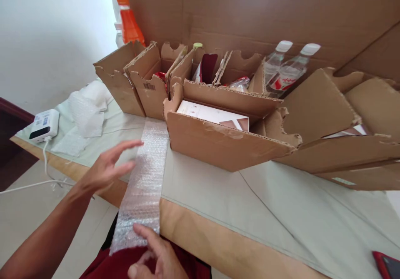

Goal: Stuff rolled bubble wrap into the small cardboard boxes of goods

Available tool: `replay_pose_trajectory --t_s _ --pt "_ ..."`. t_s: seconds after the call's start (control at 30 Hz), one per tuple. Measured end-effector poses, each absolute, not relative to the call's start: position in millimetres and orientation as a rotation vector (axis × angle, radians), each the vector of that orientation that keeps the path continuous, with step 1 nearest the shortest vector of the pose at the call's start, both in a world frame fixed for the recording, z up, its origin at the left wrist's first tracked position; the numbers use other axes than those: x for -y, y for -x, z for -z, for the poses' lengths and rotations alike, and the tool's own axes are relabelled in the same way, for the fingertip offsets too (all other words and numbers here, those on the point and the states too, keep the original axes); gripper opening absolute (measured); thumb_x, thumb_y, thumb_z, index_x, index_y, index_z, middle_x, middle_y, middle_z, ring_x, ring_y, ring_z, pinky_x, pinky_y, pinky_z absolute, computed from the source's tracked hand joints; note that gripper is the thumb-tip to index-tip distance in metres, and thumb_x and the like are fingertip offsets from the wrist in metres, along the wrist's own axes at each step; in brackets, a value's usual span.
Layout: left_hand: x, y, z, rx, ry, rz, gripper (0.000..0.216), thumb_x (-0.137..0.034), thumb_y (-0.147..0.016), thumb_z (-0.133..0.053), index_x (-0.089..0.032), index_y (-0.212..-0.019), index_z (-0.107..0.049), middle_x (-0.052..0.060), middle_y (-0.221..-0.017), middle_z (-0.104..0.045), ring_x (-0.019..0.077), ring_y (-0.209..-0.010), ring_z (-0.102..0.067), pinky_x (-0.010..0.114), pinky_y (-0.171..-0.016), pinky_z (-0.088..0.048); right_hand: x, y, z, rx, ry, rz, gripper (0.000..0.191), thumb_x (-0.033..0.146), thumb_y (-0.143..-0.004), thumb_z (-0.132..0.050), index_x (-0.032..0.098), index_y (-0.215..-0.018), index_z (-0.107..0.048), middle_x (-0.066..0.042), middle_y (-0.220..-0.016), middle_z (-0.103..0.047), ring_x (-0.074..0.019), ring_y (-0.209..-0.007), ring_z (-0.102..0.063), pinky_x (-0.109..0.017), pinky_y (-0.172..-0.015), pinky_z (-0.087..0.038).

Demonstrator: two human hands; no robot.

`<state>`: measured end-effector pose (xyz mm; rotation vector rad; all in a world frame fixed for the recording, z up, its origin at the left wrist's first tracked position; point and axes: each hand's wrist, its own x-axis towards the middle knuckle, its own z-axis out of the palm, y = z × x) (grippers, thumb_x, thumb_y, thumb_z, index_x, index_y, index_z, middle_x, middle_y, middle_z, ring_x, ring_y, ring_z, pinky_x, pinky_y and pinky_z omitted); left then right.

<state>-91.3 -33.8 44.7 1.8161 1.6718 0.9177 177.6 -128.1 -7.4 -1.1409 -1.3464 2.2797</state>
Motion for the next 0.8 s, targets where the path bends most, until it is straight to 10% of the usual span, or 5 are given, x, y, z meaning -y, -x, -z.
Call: replay_pose_trajectory --t_s 0.1,0.3,0.5,0.8 --pt "106.1 96.5 -51.2 -1.285 -1.786 -0.775 0.062 -0.058 -0.091 -0.061 -0.030 -0.146 -0.053 0.014 -0.150 -0.056 0.0364 -0.144 -0.048 0.059 -0.117 -0.040 107.4 -177.7 -8.3 1.256 1.052 -2.292 0.057 0.042 -0.086 -0.070 0.032 -0.141 -0.060 -0.003 -0.096 -0.074 -0.0163 -0.077 -0.066 -0.033 -0.079 -0.053" --pt "125.8 69.3 -39.6 -1.569 -1.761 -1.026 0.041 -0.012 -0.091 -0.055 -0.027 -0.128 -0.065 0.009 -0.117 -0.076 0.0235 -0.115 -0.070 0.039 -0.096 -0.059 67.0 -149.8 -36.8 1.245 0.916 -2.143 0.051 0.036 -0.094 -0.065 0.030 -0.143 -0.053 -0.005 -0.099 -0.075 -0.0167 -0.086 -0.071 -0.031 -0.078 -0.057" --pt "69.6 71.8 -21.0 -1.795 -1.343 -1.144 0.032 -0.023 -0.091 -0.057 -0.019 -0.122 -0.066 0.002 -0.089 -0.072 0.0149 -0.079 -0.068 0.024 -0.070 -0.054 74.2 -156.2 -30.1 1.459 1.139 -1.401 0.042 0.029 -0.100 -0.058 0.031 -0.141 -0.055 -0.004 -0.096 -0.075 -0.0164 -0.078 -0.072 -0.034 -0.077 -0.063" --pt "35.0 77.7 1.7 -1.971 -1.468 -1.057 0.055 -0.024 -0.089 -0.056 -0.015 -0.143 -0.049 0.003 -0.092 -0.069 0.0164 -0.076 -0.065 0.032 -0.077 -0.054 51.8 -143.3 -14.6 2.322 0.893 -0.468 0.043 0.006 -0.091 -0.053 0.021 -0.129 -0.063 -0.013 -0.130 -0.069 -0.0283 -0.120 -0.064 -0.046 -0.095 -0.057"
